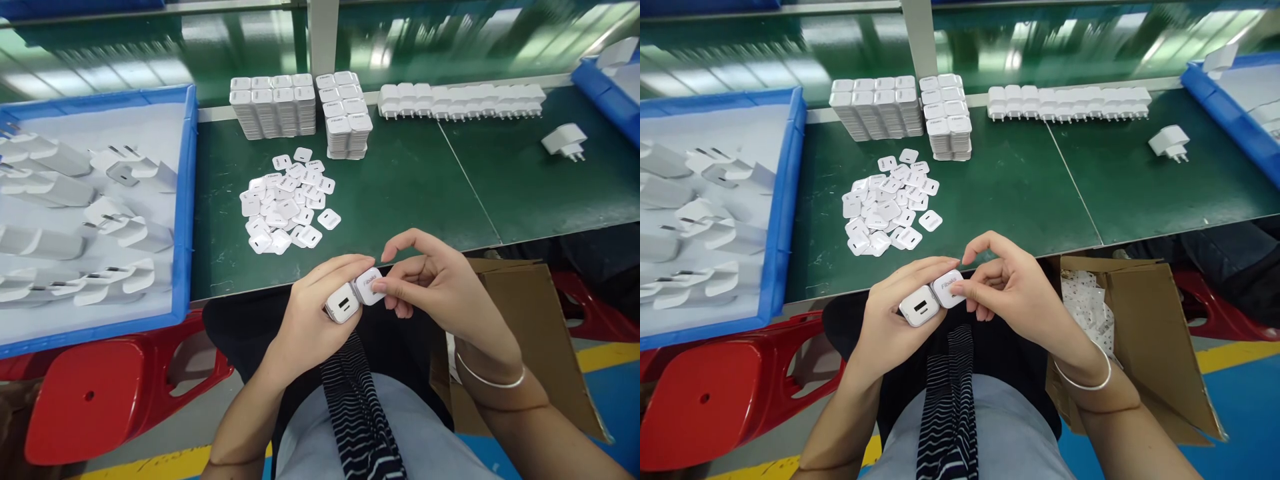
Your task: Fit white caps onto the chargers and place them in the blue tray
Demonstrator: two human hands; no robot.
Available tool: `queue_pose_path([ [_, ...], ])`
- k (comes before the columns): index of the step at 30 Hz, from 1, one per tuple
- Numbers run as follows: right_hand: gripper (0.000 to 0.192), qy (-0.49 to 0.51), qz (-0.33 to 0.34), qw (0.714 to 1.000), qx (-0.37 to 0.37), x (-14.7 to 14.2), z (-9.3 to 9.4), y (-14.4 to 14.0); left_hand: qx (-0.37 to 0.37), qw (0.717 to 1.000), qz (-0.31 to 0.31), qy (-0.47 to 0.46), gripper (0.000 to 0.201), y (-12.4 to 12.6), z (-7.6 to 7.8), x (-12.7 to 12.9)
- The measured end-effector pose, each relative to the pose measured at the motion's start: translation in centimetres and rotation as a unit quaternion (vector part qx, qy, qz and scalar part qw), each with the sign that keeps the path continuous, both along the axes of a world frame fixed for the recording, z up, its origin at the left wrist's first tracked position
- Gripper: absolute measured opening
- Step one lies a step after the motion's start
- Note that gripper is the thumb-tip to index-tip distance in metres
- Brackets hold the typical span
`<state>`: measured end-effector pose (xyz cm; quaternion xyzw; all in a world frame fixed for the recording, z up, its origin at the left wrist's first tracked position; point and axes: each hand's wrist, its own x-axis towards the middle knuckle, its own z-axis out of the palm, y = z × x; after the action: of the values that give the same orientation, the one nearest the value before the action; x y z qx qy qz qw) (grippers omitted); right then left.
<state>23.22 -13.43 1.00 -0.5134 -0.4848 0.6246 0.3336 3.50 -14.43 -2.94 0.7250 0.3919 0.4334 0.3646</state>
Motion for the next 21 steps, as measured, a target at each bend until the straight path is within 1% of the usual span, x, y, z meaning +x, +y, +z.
queue_pose_path([
  [5,0.036,-0.006,-0.001,1.0,0.0,-0.03,0.11,0.13,0.005,1.0,-0.003,0.006,0.049,0.08,0.03,-0.03],
  [12,0.035,-0.044,-0.008,0.999,0.018,-0.3,0.51,0.29,-0.003,1.0,0.006,0.017,0.047,0.09,0.11,-0.02],
  [17,0.036,-0.062,-0.002,0.997,0.042,-0.29,0.5,0.25,-0.01,1.0,0.014,0.016,0.044,0.11,0.21,0.08],
  [21,0.036,-0.101,-0.02,0.99,0.093,-0.5,-0.24,0.27,-0.007,1.0,0.023,0.011,0.042,0.21,0.37,0.04],
])
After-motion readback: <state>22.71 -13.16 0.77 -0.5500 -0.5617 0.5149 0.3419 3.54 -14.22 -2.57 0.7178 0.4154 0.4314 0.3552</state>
